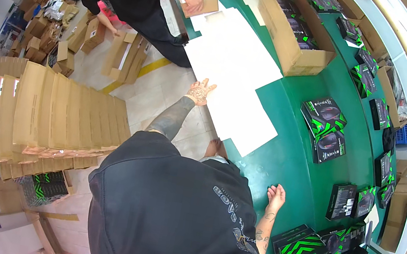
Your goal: Sorting and packing electronic gaming mice into boxes on an assembly line.
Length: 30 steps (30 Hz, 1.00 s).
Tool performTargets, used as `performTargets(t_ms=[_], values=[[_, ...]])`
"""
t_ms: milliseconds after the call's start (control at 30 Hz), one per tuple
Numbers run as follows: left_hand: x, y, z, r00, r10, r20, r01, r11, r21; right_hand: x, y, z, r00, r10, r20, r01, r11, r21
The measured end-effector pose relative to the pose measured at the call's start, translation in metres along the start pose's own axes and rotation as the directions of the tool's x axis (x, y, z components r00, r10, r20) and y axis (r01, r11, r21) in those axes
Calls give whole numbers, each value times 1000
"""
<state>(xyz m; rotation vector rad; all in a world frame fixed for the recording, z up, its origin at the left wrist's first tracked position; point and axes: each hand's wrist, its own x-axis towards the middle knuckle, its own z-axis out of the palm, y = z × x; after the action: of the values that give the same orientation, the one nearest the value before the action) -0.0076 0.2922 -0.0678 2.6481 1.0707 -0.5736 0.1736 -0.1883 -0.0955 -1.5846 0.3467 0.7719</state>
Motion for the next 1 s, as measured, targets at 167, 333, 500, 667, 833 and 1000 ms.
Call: performTargets(t_ms=[167, 333, 500, 667, 833, 1000], values=[[-4, -5, 0, 973, 151, -172, -192, 947, -257, -3, -7, 4, 997, 40, -72, -42, 999, -20], [-1, 3, 3, 807, 148, -572, -434, 805, -404, 1, -9, 8, 998, 31, -54, -30, 999, 21], [11, 20, -49, 965, -262, 26, -136, -579, -804, 1, -11, 7, 997, 61, -54, -60, 998, 13], [35, 57, -142, 962, 42, -270, -191, -603, -774, 1, -11, 3, 996, 61, -61, -60, 998, 16], [114, 99, -222, 944, 140, -300, -165, -587, -792, -8, -7, 0, 995, 58, -82, -57, 998, 15], [182, 137, -249, 947, 229, -226, 40, -781, -623, -7, 1, 2, 989, 49, -140, -43, 998, 47]])
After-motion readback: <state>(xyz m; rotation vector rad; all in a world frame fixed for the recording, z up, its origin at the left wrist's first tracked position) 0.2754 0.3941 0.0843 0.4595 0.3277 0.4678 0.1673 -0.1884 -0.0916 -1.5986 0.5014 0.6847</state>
